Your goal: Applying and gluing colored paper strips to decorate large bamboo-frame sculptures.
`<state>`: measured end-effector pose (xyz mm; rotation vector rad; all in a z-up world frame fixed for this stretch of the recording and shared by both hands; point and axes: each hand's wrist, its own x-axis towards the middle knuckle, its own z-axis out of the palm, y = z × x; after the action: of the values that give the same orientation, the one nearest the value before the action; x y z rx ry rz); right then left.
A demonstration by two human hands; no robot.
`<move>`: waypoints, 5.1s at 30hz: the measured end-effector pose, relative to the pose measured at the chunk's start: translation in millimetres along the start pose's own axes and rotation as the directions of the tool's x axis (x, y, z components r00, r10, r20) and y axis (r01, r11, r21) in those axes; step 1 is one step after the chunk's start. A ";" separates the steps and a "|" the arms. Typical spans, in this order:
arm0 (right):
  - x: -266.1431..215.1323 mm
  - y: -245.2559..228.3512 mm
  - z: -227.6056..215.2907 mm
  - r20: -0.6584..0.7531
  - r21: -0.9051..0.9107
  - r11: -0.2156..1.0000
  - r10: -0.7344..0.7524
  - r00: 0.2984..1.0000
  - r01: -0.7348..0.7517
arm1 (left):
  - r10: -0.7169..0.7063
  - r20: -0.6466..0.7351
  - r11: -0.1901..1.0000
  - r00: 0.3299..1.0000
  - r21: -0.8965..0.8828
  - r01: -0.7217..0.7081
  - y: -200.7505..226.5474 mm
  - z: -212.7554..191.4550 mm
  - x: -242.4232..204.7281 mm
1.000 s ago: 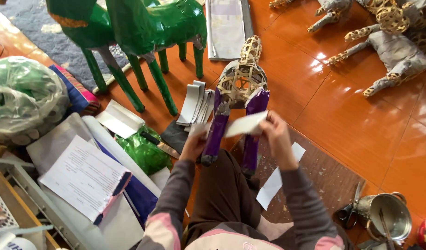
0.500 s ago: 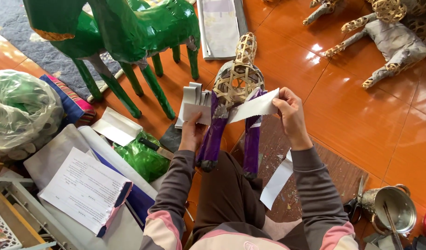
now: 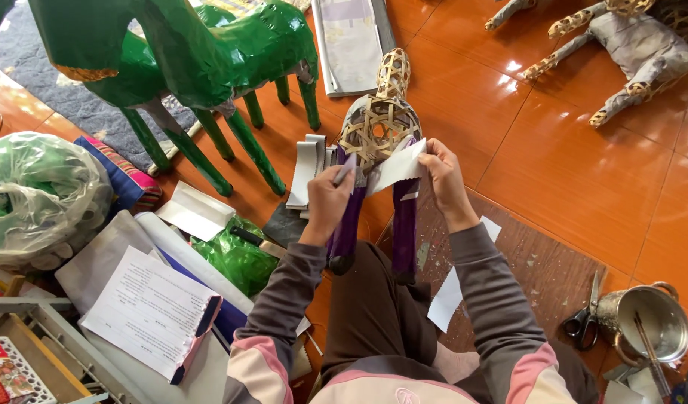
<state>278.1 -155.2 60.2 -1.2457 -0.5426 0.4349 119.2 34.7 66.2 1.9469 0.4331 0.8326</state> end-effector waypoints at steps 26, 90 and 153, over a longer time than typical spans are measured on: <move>-17.9 -7.1 -0.9 -0.241 0.037 0.989 0.146 0.960 -0.141 | 0.498 0.545 0.117 0.674 0.728 -0.675 -42.3 71.5 21.1; -19.7 48.7 66.3 -0.045 -0.477 0.844 -0.302 0.952 0.245 | 0.154 -0.251 0.988 0.956 0.012 -0.156 -122.2 62.9 74.3; -201.0 74.0 6.4 -0.036 0.143 0.902 0.415 0.909 -0.407 | -0.388 0.633 0.747 0.670 -0.209 0.631 -54.7 -5.6 -103.6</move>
<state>112.9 -248.3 -39.5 -1.2411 -0.1843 0.7707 44.2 3.0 -18.2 1.4397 0.3911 -0.0533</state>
